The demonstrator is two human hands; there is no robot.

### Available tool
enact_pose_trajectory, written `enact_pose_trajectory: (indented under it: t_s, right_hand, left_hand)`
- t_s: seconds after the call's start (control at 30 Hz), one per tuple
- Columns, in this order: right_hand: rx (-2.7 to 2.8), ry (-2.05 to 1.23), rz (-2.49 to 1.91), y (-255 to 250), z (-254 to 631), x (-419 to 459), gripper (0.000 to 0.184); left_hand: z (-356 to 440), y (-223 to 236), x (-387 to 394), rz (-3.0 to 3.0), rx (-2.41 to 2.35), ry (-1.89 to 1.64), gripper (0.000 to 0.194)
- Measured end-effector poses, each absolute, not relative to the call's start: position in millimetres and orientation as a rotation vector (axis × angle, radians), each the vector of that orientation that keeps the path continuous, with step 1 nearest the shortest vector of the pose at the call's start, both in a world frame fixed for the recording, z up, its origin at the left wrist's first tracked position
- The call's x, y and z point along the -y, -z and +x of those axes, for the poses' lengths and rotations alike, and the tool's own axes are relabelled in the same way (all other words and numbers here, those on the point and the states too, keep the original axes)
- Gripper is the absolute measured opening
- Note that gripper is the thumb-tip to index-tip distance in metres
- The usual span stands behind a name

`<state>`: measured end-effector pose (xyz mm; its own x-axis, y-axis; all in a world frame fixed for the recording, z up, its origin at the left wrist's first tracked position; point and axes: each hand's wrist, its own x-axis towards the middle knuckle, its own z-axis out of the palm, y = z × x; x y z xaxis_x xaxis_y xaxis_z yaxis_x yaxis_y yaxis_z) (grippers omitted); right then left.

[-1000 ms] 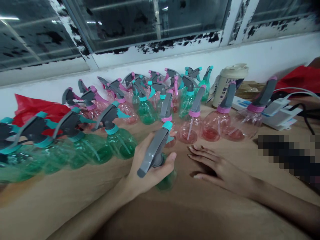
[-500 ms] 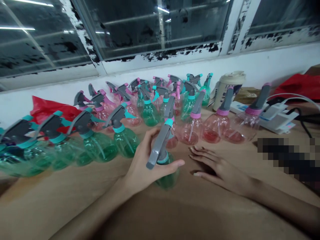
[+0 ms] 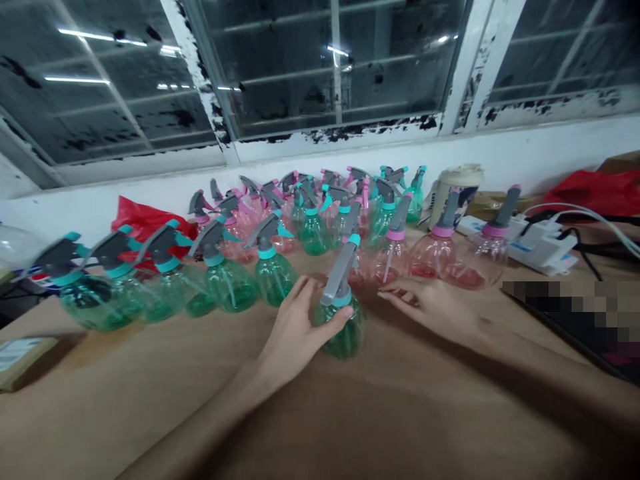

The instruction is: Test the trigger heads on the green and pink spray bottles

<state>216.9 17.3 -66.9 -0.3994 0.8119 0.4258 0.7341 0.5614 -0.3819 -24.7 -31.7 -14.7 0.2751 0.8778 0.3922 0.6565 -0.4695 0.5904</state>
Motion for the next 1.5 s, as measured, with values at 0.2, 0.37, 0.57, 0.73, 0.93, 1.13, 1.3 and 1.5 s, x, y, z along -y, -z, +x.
enact_pose_trajectory:
  t_s: [0.2,0.37,0.57,0.73,0.93,1.13,1.3,1.5]
  right_hand:
    - [1.998,-0.065,-1.357,38,191,-35,0.028]
    - [1.906,-0.014,-1.456,34,172,-50,0.036]
    - [1.894,-0.08,-1.524,34,151,-70,0.072]
    - [1.976,-0.15,-1.515,32,146,-80,0.057]
    - [2.069,-0.115,-1.464,33,155,-78,0.049]
    - [2.114,-0.08,-1.451,34,163,-77,0.055]
    - [2.113,-0.066,-1.435,35,163,-74,0.06]
    - [2.105,-0.054,-1.438,34,165,-60,0.061]
  left_hand:
    - [-28,10,31,2.273,-1.539,-1.011,0.02]
    - [-47,6,30,2.268,-1.652,-0.995,0.022]
    - [-55,1,20,2.286,-1.717,-0.931,0.023]
    - [-52,0,5,2.348,-1.72,-0.92,0.022]
    - [-47,4,-17,2.375,-1.709,-0.924,0.025]
    - [-43,5,-29,2.364,-1.722,-0.929,0.026]
    - [-46,5,-39,2.36,-1.78,-0.936,0.021]
    - [-45,4,-42,2.364,-1.812,-0.94,0.018]
